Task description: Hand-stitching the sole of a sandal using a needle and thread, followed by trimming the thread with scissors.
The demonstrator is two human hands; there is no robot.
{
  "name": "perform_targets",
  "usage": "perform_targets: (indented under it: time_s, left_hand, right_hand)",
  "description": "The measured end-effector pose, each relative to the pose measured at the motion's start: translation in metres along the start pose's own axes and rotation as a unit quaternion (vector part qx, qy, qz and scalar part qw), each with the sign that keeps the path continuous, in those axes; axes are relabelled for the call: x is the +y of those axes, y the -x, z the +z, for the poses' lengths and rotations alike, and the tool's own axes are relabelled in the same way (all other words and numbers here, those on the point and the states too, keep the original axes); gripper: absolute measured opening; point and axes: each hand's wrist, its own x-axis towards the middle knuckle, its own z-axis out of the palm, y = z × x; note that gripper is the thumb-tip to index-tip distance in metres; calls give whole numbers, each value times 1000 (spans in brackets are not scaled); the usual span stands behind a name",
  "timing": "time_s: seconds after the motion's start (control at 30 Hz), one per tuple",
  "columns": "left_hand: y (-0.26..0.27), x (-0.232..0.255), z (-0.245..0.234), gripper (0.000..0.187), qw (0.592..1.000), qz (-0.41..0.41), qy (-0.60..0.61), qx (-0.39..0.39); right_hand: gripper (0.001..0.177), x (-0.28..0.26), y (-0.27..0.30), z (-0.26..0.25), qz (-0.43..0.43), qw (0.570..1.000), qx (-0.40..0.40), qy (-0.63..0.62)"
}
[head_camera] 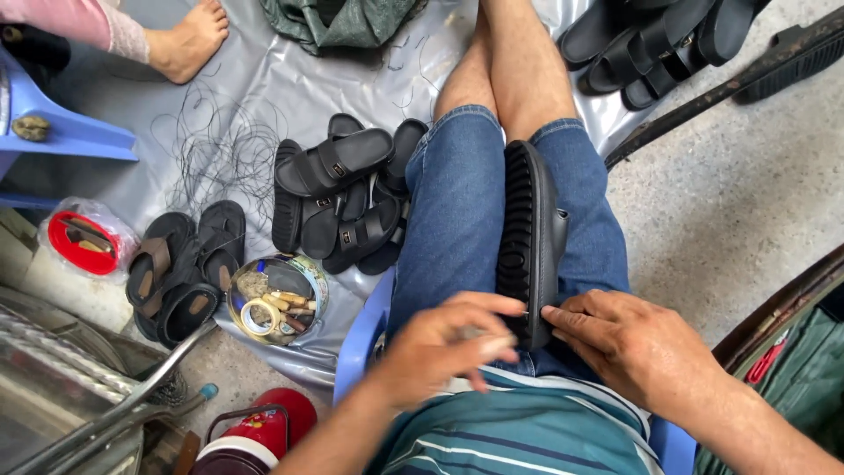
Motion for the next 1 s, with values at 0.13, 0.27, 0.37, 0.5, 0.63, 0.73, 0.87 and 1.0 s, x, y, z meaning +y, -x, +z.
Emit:
perform_targets:
  time_s: [0.13,0.27,0.37,0.5,0.63,0.73,0.87,1.0]
  left_hand:
    - [-17,-5,18,14,988,42,-132,66]
    - [-25,4,14,27,914,-20,-397,79]
    - [-24,36,24,35,924,-67,-377,-5]
    - [-23,23,22,56,876,-17,-481,-18]
    - [-19,20,15,45,883,-13,-468,-17]
    - [-25,20,22,45,889,23,-455,30]
    - [-31,10,34,27,904,15,-418,88]
    - [-34,1,29,13,927,40,-357,107]
  right_hand:
    - [31,-1,2,1,-1,999,10,-31]
    - [29,-5,1,4,-1,999,40,-34]
    - [32,-5,3,7,-3,999,31,-29]
    - [43,6,11,-5,37,996,-80,19]
    - [60,19,21,-39,146,954,-255,61]
    - [58,19,15,-48,189,935,-292,61]
    - [57,23,19,-38,143,961,-236,-19]
    - [66,7,3,-27,228,948,-216,-47]
